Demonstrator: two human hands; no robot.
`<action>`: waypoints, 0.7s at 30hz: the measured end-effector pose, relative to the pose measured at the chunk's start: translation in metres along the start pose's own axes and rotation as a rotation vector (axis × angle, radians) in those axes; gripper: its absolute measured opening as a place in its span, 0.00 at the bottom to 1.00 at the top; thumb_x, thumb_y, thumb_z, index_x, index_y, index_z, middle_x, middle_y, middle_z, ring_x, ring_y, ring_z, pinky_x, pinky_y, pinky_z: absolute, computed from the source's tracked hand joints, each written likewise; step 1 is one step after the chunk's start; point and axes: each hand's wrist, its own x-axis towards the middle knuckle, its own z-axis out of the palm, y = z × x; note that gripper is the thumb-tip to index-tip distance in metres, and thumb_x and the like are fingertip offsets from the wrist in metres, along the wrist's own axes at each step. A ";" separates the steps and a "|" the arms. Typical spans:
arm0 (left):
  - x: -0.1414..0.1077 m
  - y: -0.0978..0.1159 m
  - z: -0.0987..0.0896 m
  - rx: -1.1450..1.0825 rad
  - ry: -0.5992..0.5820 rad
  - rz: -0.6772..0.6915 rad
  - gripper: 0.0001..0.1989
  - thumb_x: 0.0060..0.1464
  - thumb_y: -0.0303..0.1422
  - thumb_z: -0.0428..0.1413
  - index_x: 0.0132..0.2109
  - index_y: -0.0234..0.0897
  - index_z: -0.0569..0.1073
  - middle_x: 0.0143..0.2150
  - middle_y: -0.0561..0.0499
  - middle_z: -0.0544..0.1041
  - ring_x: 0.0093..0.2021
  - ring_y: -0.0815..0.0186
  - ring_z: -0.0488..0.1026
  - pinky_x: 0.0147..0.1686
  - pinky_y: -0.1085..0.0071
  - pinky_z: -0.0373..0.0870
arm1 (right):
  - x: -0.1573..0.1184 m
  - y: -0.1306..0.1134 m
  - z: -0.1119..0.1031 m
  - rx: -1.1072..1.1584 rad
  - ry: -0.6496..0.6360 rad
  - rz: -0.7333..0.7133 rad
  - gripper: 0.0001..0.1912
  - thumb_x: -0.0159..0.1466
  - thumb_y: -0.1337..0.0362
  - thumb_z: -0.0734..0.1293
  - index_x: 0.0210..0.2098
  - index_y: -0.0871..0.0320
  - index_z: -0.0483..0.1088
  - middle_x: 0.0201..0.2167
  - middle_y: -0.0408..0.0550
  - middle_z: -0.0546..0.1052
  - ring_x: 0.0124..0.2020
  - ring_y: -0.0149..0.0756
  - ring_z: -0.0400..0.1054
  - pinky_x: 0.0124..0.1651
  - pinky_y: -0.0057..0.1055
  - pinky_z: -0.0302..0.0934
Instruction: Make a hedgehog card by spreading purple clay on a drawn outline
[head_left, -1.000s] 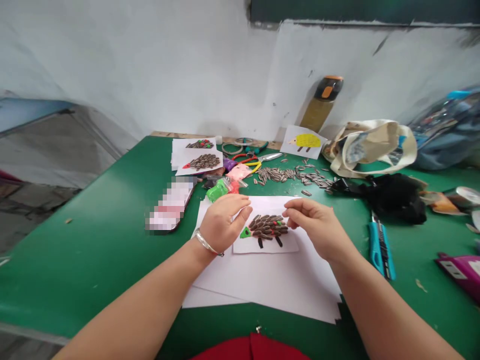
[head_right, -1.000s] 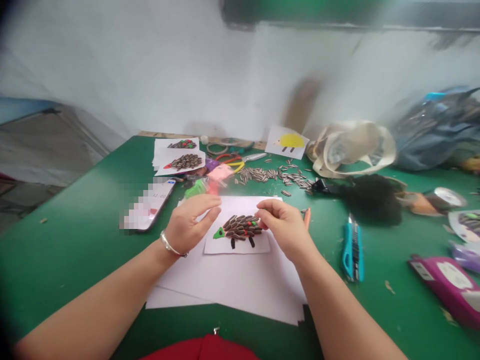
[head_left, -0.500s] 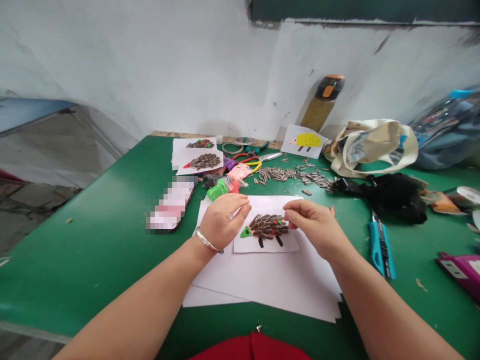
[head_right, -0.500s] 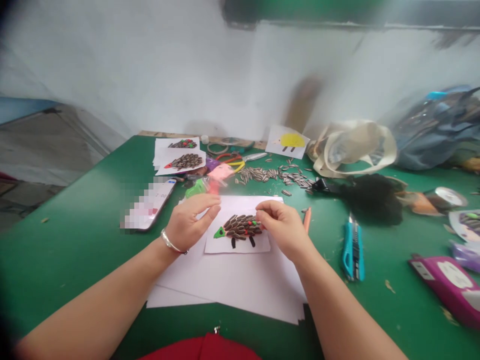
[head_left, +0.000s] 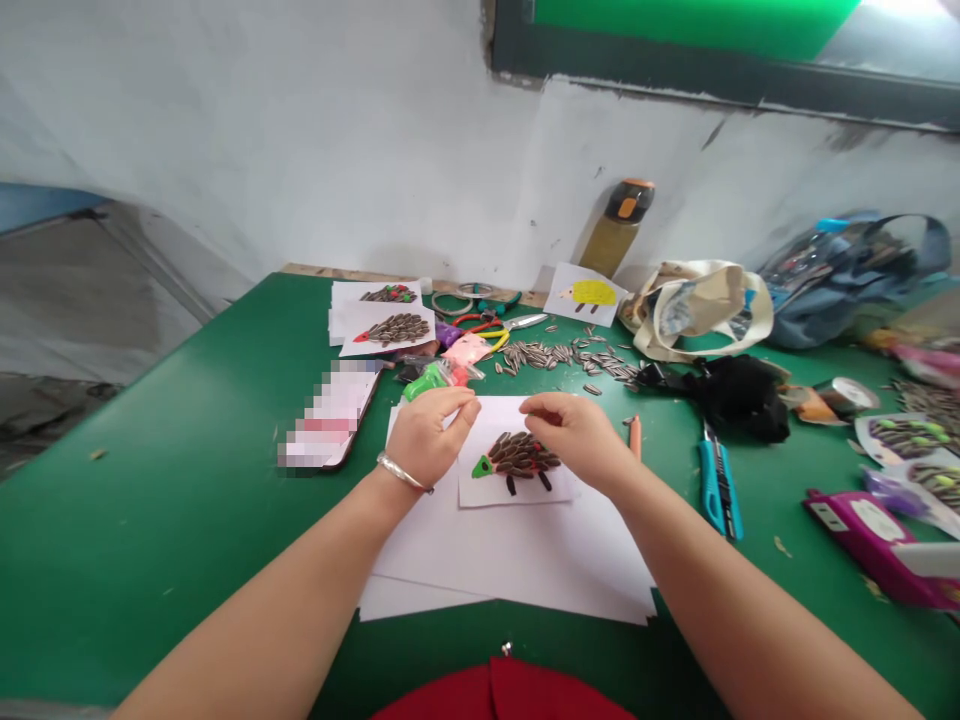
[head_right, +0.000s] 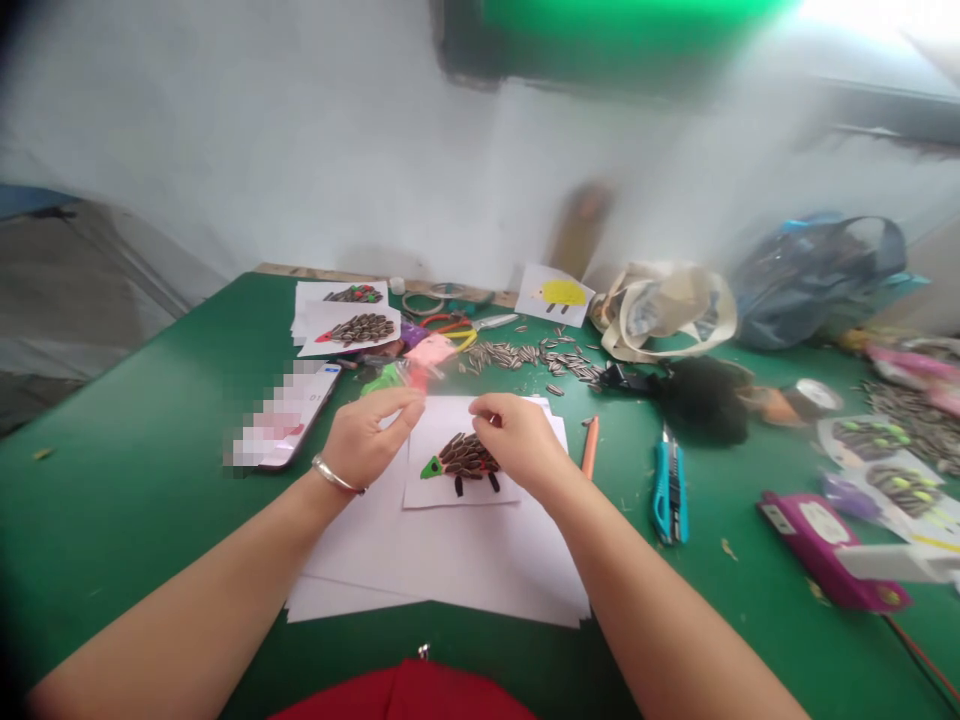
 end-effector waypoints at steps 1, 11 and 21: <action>0.000 0.000 0.000 0.002 -0.002 -0.007 0.09 0.60 0.33 0.53 0.38 0.37 0.78 0.40 0.48 0.82 0.42 0.62 0.78 0.46 0.65 0.73 | 0.004 -0.001 0.003 0.005 -0.028 -0.012 0.11 0.60 0.64 0.63 0.39 0.52 0.75 0.30 0.42 0.78 0.31 0.34 0.69 0.36 0.29 0.60; 0.002 0.002 -0.001 0.008 -0.028 -0.034 0.10 0.60 0.33 0.51 0.37 0.38 0.78 0.39 0.50 0.82 0.40 0.63 0.78 0.45 0.67 0.72 | 0.021 -0.005 0.038 -0.364 -0.098 -0.300 0.14 0.63 0.69 0.60 0.31 0.57 0.77 0.32 0.49 0.75 0.37 0.36 0.66 0.40 0.29 0.56; 0.004 0.003 -0.002 0.033 -0.072 -0.022 0.13 0.61 0.32 0.50 0.33 0.38 0.78 0.37 0.50 0.82 0.38 0.64 0.78 0.40 0.71 0.72 | 0.021 -0.004 0.028 -0.384 -0.262 -0.295 0.19 0.61 0.70 0.57 0.36 0.51 0.79 0.38 0.44 0.79 0.39 0.36 0.68 0.44 0.30 0.55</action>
